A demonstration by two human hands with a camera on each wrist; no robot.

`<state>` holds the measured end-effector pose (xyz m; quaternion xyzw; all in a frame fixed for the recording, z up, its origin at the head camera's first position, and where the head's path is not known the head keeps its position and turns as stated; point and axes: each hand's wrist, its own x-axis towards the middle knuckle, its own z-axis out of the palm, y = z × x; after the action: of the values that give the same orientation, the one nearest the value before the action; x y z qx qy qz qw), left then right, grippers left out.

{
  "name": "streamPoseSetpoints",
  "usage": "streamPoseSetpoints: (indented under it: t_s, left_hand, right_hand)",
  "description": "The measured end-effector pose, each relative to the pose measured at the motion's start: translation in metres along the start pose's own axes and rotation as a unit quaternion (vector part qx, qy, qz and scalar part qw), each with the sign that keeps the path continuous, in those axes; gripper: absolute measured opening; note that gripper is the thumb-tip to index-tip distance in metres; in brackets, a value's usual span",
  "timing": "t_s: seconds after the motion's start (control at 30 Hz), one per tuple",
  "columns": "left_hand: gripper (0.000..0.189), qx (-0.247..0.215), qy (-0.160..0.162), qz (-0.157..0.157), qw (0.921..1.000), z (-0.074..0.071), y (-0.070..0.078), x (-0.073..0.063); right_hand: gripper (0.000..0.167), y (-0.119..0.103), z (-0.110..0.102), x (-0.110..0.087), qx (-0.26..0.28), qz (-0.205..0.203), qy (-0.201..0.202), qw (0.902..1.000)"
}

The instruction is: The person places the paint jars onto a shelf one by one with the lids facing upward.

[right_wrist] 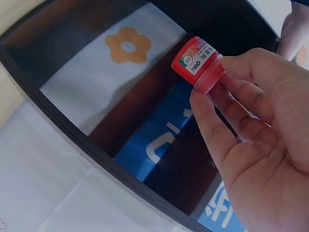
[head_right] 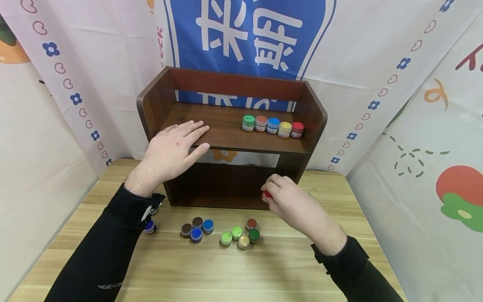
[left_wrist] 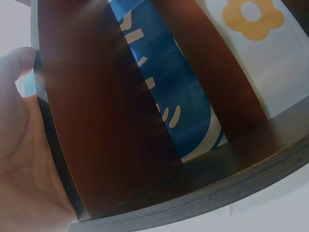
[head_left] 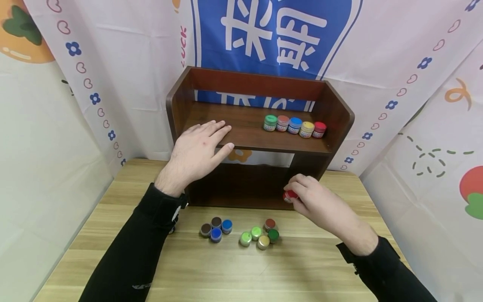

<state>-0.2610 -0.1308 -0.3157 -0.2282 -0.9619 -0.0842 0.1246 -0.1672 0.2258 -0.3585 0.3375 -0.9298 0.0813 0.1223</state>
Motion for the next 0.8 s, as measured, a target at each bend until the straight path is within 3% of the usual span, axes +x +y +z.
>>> streamPoseSetpoints:
  t_s: [0.8]
  left_hand:
    - [0.074, 0.001, 0.003, 0.001, 1.0000, 0.000, 0.000, 0.000]
  right_hand:
    - [0.029, -0.001, -0.051, 0.029, 0.009, -0.021, 0.052, 0.9984]
